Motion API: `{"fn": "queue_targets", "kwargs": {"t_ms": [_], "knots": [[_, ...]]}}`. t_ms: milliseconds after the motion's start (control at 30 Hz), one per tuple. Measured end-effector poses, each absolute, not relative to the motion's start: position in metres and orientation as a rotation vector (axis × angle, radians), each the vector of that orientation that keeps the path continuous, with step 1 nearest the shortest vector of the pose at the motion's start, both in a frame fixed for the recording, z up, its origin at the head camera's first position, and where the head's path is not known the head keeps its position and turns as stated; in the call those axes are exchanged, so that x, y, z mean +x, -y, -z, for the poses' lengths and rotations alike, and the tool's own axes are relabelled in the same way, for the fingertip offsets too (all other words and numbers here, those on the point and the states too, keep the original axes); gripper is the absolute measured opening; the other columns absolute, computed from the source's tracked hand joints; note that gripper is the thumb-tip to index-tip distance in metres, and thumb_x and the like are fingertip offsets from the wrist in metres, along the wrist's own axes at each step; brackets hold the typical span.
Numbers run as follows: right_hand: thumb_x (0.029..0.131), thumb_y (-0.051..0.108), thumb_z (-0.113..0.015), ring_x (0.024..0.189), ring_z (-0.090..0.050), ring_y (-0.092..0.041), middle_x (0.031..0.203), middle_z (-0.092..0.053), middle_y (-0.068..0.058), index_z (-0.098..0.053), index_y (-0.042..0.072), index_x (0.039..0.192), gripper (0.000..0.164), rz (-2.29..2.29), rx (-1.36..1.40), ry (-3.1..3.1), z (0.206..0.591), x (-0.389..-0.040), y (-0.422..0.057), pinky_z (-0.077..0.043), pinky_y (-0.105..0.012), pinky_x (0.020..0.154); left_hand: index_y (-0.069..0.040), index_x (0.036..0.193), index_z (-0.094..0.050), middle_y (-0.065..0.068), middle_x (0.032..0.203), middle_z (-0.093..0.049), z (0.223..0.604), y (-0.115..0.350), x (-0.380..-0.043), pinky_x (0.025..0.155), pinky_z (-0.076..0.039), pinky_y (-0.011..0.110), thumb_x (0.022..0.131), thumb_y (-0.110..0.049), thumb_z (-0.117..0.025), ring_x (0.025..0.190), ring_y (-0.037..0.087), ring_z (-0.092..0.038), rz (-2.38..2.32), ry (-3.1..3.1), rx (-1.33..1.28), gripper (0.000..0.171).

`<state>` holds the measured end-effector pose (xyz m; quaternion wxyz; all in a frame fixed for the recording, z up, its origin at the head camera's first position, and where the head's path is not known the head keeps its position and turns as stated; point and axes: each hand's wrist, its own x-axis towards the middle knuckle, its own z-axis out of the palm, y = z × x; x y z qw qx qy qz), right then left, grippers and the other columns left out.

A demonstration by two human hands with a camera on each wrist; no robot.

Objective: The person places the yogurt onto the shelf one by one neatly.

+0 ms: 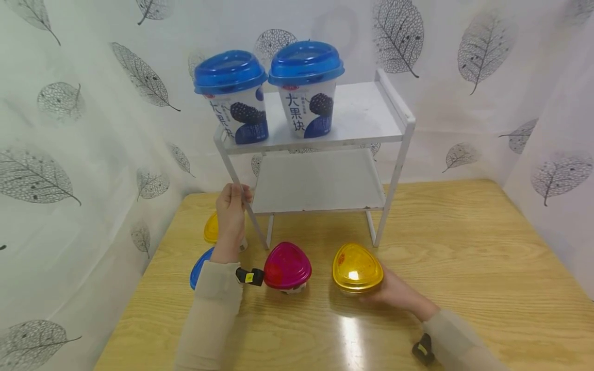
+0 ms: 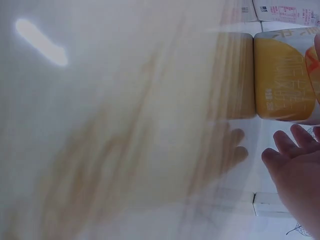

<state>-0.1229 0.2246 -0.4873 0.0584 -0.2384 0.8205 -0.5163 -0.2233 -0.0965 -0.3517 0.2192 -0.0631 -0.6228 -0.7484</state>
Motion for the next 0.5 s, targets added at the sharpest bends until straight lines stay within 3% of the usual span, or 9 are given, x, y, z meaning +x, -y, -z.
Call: {"fn": "queue_targets", "kwargs": {"t_ms": [500], "knots": [[0.068,0.013,-0.076,0.102,-0.045,-0.001,0.116,-0.051,-0.021,-0.038,-0.008,0.124,0.071,1.507,-0.641,-2.553,0.4872,-0.1216,-0.2187,-0.039,-0.026,0.087,0.001,0.079,-0.051,0.003,0.068,-0.052,0.3529,0.0965,-0.2240,0.065,-0.042,0.022,0.096,-0.014,-0.033,0.064,0.013,-0.048,2.064,1.734,-0.166,0.028]]}}
